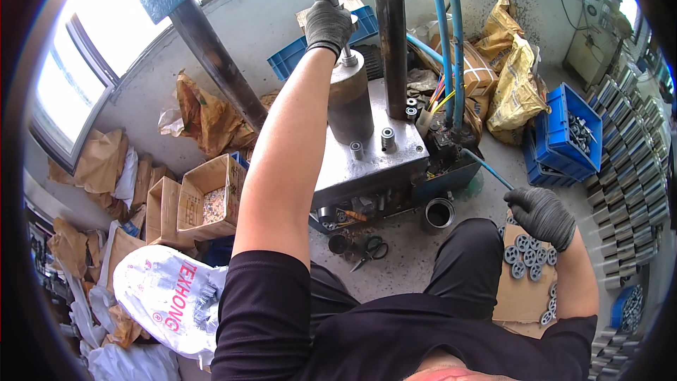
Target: The person assembles metal shafts by fitting bearings and gear plates onto the rods, pressing the components together using a press machine, and placing the finished assemblies into a plastic bin.
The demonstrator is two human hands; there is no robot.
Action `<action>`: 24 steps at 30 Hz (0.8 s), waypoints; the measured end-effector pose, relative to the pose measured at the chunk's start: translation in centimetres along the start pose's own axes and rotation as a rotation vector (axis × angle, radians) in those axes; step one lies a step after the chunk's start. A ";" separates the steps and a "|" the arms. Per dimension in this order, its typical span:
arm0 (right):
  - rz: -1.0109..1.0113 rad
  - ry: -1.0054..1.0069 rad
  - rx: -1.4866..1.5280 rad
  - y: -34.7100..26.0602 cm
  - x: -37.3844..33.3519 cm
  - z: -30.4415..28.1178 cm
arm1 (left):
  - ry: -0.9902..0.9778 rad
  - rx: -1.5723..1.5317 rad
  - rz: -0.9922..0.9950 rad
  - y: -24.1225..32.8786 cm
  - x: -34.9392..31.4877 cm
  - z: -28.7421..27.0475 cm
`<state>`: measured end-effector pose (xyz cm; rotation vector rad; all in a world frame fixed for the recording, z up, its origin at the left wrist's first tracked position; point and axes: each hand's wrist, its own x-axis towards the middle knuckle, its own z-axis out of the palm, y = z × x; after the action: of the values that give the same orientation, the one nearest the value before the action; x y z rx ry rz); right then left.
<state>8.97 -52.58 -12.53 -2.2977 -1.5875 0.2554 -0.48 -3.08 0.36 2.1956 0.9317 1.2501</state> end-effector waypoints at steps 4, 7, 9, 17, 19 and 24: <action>0.037 -0.180 -0.118 0.1 -0.2 0.0 | -0.008 -0.027 -0.023 0.0 0.0 0.0; 0.001 -0.233 -0.118 0.1 -0.5 0.2 | 0.010 -0.018 -0.013 0.2 -0.1 -0.1; 0.032 -0.154 -0.051 0.1 -0.5 0.2 | -0.005 0.004 -0.007 0.2 -0.2 -0.2; -0.018 -0.276 -0.121 0.2 -0.3 0.0 | 0.005 -0.001 -0.004 -0.3 0.2 0.3; 0.073 -0.119 0.018 0.2 -0.5 0.0 | 0.023 0.051 0.018 -0.4 0.2 0.4; 0.003 -0.249 -0.107 0.4 -0.5 0.1 | -0.011 -0.041 -0.026 -0.4 0.1 0.4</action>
<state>9.09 -53.10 -12.80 -2.4278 -1.7535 0.4852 -0.25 -2.77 -0.04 2.1499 0.9195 1.2329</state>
